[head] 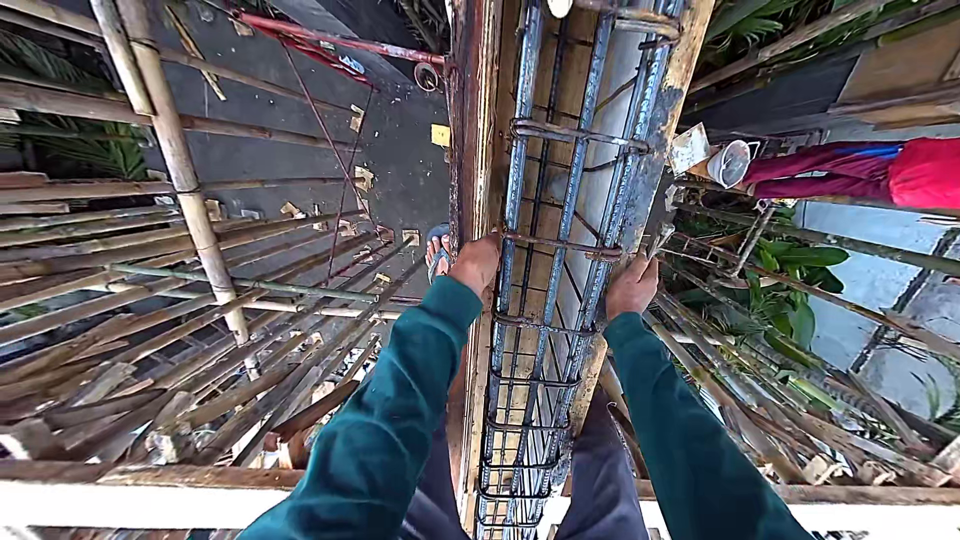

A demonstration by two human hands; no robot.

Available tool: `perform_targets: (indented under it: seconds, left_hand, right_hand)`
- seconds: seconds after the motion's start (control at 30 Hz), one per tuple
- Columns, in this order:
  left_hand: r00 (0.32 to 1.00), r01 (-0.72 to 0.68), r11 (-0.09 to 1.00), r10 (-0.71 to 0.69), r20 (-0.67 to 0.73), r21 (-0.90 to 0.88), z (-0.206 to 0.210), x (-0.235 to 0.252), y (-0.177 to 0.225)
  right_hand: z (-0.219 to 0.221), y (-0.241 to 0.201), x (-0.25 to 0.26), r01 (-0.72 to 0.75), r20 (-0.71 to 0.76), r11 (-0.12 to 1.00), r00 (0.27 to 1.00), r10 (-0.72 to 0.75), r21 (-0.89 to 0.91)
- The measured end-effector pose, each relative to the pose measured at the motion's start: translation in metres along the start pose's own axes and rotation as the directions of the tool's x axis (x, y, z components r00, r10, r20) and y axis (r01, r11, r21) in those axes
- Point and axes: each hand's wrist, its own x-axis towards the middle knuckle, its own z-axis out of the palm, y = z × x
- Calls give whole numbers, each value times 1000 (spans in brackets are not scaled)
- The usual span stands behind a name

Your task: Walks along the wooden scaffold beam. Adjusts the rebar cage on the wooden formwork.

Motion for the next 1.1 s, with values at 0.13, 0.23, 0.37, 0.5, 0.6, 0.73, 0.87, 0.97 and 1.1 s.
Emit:
perform_targets:
  seconds: [0.13,0.23,0.37,0.5,0.6,0.73,0.87,0.97,1.1]
  left_hand:
    - [999,46,983,-40,35,-180,2,6,8]
    - [1000,1,950,-5,-11,-311,12,15,1]
    - [988,-155,940,152,32,304,16,12,10]
    - [964,-265,829,223,143,493,14,19,16]
    - [954,-298,835,246,171,462,16,26,15]
    - [956,-291,829,237,172,477,18,26,21]
    - [951,-310,849,272,149,428,22,31,17]
    - [955,-293,910,261,142,294,14,15,5]
    - [947,-309,951,309,81,-21,-9,-22,-33]
  right_hand:
    - [-3,0,-4,4,22,999,1000,-3,-34]
    - [0,7,0,16,17,999,1000,-15,-47]
    - [-1,4,3,48,6,998,999,-48,-51]
    - [0,2,4,77,-18,996,997,-78,-50]
    - [0,3,3,93,-38,994,995,-95,-50]
    - [1,2,4,84,-48,996,995,-86,-30]
    - [0,1,2,79,-46,996,996,-81,-49]
    - [0,-2,2,74,-41,995,996,-76,-59]
    - [0,5,3,64,-18,997,998,-65,-42]
